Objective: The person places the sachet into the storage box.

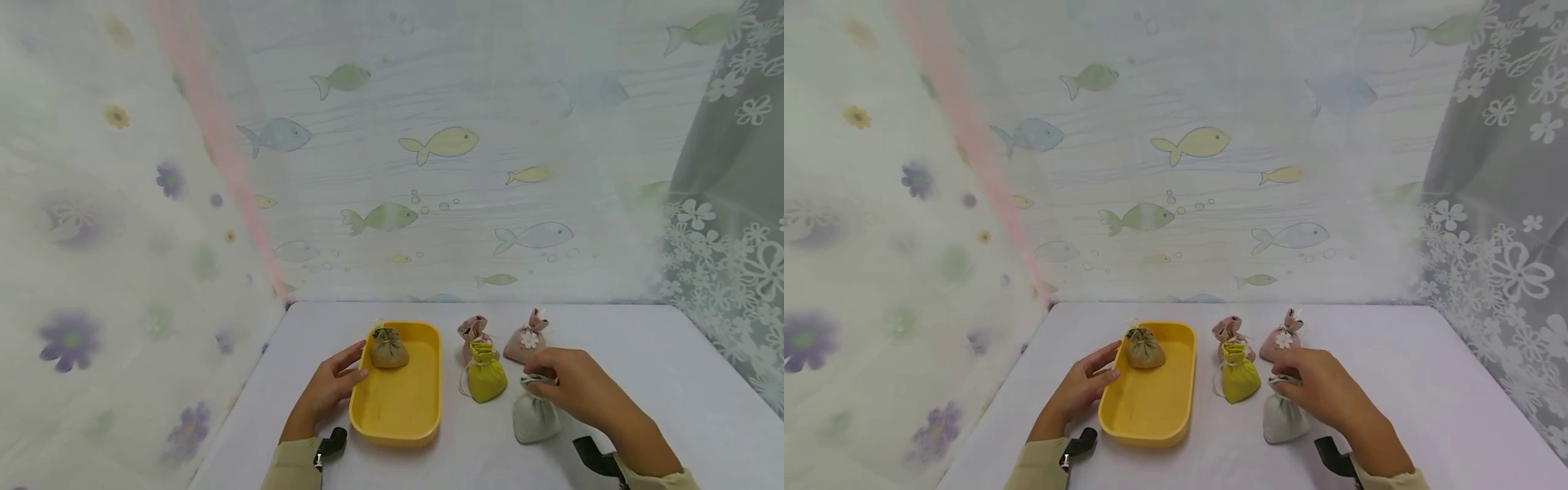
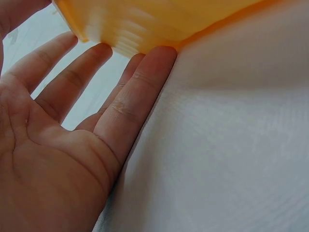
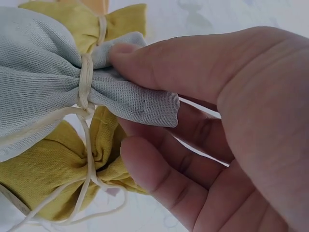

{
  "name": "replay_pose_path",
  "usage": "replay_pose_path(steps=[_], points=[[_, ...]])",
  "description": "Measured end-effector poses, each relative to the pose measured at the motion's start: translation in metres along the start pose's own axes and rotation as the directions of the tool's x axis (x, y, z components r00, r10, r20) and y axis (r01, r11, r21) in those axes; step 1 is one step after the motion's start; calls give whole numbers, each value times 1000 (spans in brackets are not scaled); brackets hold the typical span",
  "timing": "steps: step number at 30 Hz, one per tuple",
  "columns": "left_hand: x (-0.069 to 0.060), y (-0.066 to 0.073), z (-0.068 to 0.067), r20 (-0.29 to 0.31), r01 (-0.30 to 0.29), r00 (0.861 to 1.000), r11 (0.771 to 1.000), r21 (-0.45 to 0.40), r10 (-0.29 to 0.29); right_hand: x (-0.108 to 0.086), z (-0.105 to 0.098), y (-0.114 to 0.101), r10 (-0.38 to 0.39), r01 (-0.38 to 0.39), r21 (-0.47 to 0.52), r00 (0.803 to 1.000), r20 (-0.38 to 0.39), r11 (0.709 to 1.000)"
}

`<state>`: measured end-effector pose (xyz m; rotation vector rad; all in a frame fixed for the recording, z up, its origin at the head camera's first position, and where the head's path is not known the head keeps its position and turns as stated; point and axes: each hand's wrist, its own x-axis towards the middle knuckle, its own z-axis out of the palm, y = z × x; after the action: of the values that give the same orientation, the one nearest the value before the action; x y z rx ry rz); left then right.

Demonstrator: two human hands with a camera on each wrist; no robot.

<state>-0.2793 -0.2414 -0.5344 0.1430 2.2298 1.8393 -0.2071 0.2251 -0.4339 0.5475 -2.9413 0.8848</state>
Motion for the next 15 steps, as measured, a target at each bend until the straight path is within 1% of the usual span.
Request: replay_pose_path(steps=[6, 15], points=[[0, -2, 0, 4, -6, 1000, 1000, -3, 6, -1, -1, 0, -20, 20, -3, 1000, -8, 1000], [0, -2, 2, -3, -4, 1000, 1000, 0, 4, -2, 0, 0, -74, 74, -13, 996, -58, 997]])
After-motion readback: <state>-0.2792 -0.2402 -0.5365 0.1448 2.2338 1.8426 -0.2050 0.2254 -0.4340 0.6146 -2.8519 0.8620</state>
